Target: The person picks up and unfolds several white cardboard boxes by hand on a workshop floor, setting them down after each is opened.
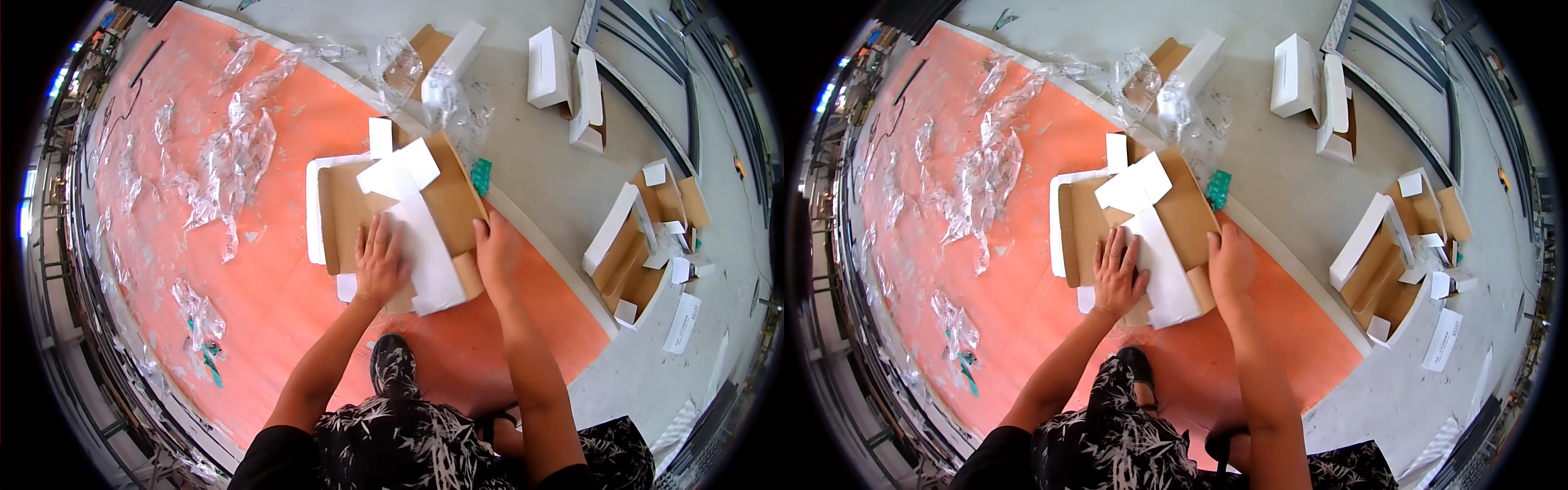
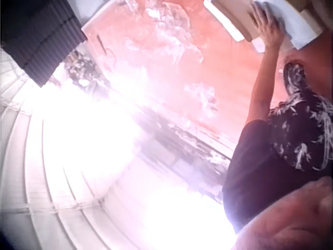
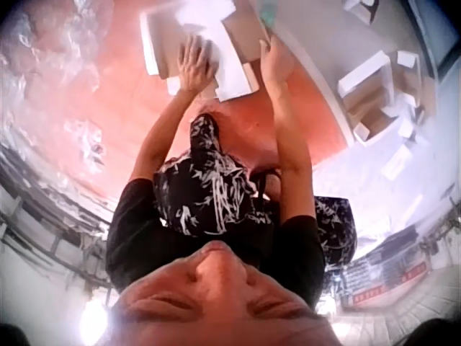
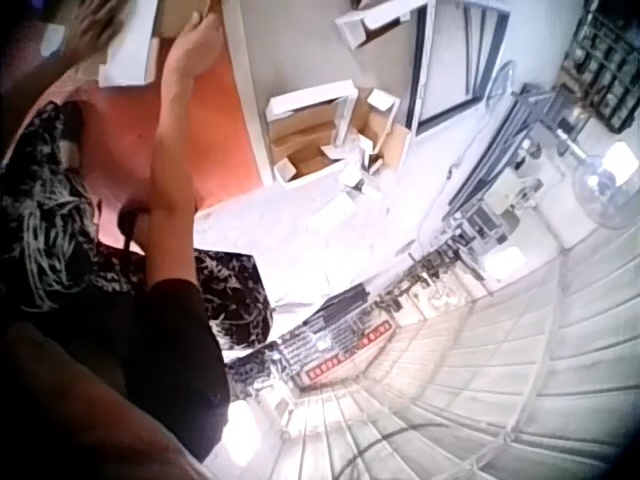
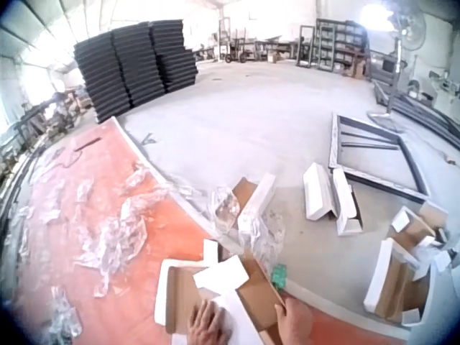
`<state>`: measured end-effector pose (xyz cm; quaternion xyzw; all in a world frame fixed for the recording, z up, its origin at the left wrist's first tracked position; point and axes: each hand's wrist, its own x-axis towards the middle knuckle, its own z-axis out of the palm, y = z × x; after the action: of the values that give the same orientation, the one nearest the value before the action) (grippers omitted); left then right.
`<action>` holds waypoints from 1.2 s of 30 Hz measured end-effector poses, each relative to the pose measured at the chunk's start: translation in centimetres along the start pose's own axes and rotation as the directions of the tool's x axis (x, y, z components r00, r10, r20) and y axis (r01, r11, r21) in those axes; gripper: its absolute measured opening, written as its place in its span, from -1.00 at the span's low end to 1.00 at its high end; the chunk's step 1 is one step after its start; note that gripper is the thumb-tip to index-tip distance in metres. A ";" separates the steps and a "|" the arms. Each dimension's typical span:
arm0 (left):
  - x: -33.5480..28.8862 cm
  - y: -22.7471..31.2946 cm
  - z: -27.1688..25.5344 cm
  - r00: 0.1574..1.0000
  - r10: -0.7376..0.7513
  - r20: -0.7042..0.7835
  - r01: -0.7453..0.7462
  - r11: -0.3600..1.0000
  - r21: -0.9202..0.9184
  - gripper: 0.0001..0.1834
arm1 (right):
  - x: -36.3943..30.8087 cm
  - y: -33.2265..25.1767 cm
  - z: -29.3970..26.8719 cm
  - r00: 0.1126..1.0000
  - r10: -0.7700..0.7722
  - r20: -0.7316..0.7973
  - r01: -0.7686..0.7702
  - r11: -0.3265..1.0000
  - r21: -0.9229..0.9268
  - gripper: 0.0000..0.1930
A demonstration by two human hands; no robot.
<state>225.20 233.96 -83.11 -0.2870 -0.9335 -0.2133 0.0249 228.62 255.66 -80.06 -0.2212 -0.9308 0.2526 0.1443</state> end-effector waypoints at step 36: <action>-7.2 1.1 -9.1 0.969 0.147 0.199 -0.069 0.934 -0.350 -0.84 | 0.1 -4.4 4.3 0.992 0.046 0.121 -0.038 0.997 -0.067 -0.82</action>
<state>231.14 227.30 -75.67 -0.3601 -0.8623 -0.3361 -0.1176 225.43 250.59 -81.24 -0.2293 -0.9408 0.2383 0.0742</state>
